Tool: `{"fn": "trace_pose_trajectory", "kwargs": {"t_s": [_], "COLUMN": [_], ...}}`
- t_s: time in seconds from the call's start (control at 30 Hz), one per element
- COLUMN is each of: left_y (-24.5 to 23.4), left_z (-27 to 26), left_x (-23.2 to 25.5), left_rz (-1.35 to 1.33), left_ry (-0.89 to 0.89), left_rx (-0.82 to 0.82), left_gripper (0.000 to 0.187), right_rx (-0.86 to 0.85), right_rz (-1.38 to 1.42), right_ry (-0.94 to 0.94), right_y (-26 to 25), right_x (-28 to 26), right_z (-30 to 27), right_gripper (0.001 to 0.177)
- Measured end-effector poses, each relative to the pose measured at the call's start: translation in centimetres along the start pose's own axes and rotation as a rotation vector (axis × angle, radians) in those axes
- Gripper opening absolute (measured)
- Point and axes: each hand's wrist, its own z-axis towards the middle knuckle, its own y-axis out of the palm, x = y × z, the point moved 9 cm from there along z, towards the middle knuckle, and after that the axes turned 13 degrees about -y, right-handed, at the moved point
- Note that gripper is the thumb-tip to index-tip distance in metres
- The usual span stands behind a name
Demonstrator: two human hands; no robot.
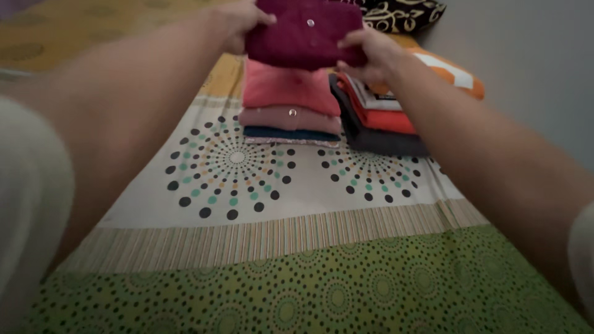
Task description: The person folds a maroon long-sleeved shirt by buttoning it, smoothing the fabric, folding the sleeves and body, and placing it on a stack. Then the person begins folding a brown long-sleeved shirt by buttoning it.
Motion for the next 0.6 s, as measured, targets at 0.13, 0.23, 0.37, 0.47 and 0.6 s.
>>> {"fn": "trace_pose_trajectory", "kwargs": {"t_s": [0.13,0.23,0.37,0.47,0.6], "left_y": [-5.5,-7.4,-8.3,-8.8,-10.2], "left_z": [4.7,6.5,6.7,5.5,3.5], "left_x": [-4.3,-9.7,-12.9,-12.1,-13.0], "left_rz": [0.084,0.193,0.071,-0.130,-0.174], "left_ry": [-0.059,-0.145,-0.163,-0.113,-0.121], "left_rx": [0.226,0.363,0.353,0.337,0.377], "left_gripper": [0.033,0.033,0.030,0.020,0.018], "right_rx": [0.010,0.188,0.268,0.273,0.271], "right_rz": [0.034,0.016,0.215,0.276,0.229], "right_ry": [0.074,0.230,0.257,0.187,0.176], "right_y": [0.0,-2.1,-4.7,-5.6,-4.8], "right_x": [5.5,11.9,15.8,15.4,14.4], "right_z": [1.9,1.2,2.3,3.8,2.2], "right_gripper": [0.046,0.044,0.041,0.035,0.027]}}
